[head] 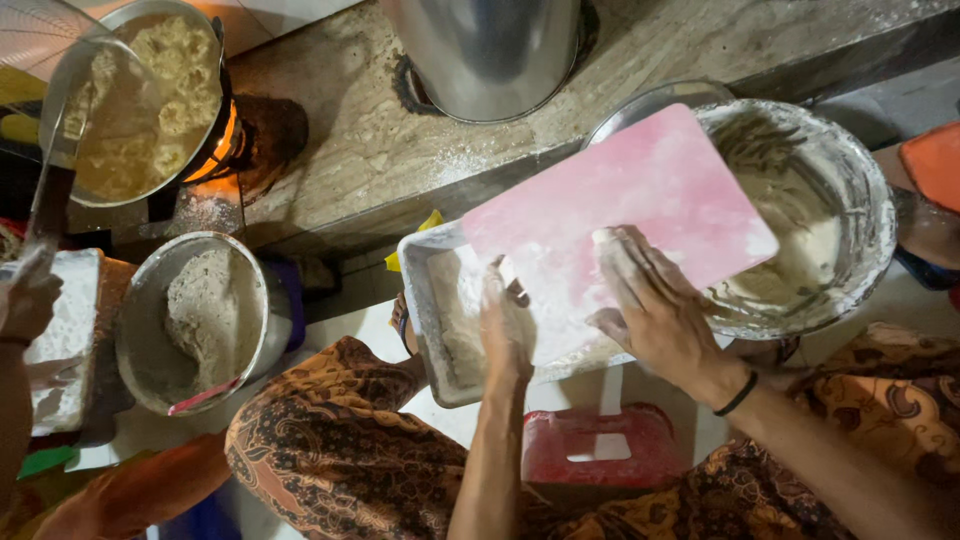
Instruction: The person repeatedly takes small pieces of dough from a large metal bowl, rolls them into cylindrical shapes on a pink cutting board dusted with flour, and drops them into a large metal pot. A second person is visible to the left, also shaping dough and placing it into a tray.
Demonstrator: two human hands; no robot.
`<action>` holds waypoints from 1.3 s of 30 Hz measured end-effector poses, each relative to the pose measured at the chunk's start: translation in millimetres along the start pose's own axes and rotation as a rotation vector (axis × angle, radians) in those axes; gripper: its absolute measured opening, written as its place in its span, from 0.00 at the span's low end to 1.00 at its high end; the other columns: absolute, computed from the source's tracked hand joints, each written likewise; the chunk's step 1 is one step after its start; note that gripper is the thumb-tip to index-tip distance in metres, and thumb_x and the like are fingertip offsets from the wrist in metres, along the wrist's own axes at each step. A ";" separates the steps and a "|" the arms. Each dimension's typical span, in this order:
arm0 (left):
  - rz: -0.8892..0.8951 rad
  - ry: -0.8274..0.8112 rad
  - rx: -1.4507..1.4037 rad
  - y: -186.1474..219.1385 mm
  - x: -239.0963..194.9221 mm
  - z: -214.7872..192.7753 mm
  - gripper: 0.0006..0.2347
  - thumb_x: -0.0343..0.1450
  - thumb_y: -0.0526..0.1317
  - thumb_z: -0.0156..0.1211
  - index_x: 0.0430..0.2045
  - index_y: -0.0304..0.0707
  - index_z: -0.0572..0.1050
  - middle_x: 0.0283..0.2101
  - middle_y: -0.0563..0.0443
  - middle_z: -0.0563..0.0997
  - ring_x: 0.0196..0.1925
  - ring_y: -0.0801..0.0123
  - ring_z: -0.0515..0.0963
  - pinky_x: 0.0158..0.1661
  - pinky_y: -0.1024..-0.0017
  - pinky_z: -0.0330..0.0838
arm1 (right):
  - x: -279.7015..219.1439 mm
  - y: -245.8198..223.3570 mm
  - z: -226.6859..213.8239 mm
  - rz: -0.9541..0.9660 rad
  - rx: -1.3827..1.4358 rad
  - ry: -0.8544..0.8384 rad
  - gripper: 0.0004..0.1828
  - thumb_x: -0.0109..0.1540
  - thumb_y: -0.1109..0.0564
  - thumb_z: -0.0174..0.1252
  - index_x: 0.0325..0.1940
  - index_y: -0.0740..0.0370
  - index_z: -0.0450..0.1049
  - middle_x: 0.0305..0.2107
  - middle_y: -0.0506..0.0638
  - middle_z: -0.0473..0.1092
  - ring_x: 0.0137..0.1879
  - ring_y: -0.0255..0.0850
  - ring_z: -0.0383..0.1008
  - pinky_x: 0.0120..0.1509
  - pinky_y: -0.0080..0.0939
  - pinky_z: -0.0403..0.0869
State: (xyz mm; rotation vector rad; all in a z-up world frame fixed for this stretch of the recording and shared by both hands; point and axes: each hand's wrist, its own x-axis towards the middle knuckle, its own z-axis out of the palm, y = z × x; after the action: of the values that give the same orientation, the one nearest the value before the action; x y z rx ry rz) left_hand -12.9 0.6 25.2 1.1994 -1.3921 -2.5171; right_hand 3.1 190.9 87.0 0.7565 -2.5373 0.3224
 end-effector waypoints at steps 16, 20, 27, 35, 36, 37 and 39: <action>-0.078 -0.094 0.457 99.7 -36.1 0.7 0.26 0.68 0.58 0.45 0.55 0.46 0.76 0.30 0.54 0.64 0.40 0.73 0.68 0.53 0.77 0.56 | 9.4 47.5 -41.8 -0.002 0.420 -0.275 0.47 0.50 0.45 0.69 0.68 0.66 0.60 0.61 0.63 0.64 0.67 0.53 0.65 0.69 0.49 0.67; -0.012 -0.069 0.378 63.2 -9.6 -5.1 0.20 0.70 0.56 0.47 0.50 0.49 0.75 0.28 0.55 0.68 0.36 0.74 0.70 0.44 0.77 0.61 | 2.2 22.8 -29.3 0.159 0.221 -0.231 0.42 0.55 0.40 0.61 0.65 0.69 0.63 0.59 0.66 0.65 0.64 0.55 0.68 0.67 0.49 0.67; -0.032 -0.043 0.126 8.3 2.7 0.8 0.19 0.73 0.55 0.48 0.53 0.51 0.73 0.26 0.50 0.73 0.30 0.69 0.69 0.36 0.75 0.63 | -2.3 31.3 -7.7 0.155 0.152 -0.170 0.51 0.58 0.28 0.45 0.65 0.78 0.61 0.64 0.75 0.57 0.72 0.65 0.55 0.73 0.60 0.57; 0.050 -0.023 0.137 1.9 25.7 -19.9 0.20 0.72 0.55 0.52 0.55 0.49 0.74 0.29 0.43 0.75 0.35 0.64 0.73 0.43 0.72 0.69 | -0.1 25.2 -13.2 0.043 0.014 -0.092 0.50 0.55 0.30 0.54 0.65 0.74 0.63 0.64 0.71 0.59 0.71 0.62 0.59 0.72 0.56 0.61; 0.044 -0.006 0.168 4.0 25.2 -19.1 0.20 0.72 0.57 0.52 0.53 0.49 0.75 0.25 0.45 0.74 0.31 0.65 0.72 0.40 0.71 0.69 | 2.7 33.7 -14.6 0.082 0.131 -0.097 0.47 0.57 0.34 0.55 0.66 0.76 0.61 0.65 0.72 0.56 0.70 0.64 0.58 0.70 0.59 0.62; 0.040 -0.008 0.165 11.9 26.0 -23.1 0.20 0.72 0.57 0.52 0.53 0.49 0.75 0.25 0.45 0.74 0.31 0.65 0.72 0.40 0.71 0.69 | 5.3 38.7 -24.5 0.081 0.127 -0.100 0.47 0.57 0.34 0.55 0.66 0.76 0.61 0.65 0.72 0.56 0.70 0.64 0.58 0.70 0.59 0.62; 0.077 -0.017 0.200 30.6 27.6 -34.5 0.20 0.71 0.57 0.55 0.52 0.50 0.76 0.23 0.45 0.73 0.31 0.64 0.75 0.43 0.70 0.69 | 11.8 46.3 -42.1 0.002 0.176 -0.075 0.45 0.53 0.42 0.65 0.67 0.70 0.63 0.65 0.66 0.60 0.68 0.59 0.64 0.68 0.54 0.66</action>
State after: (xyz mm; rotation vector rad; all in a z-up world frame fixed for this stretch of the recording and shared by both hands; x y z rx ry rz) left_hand -20.4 -52.5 20.2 1.1293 -1.6943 -2.3895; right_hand -16.2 238.1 125.1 0.8459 -2.6046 0.5324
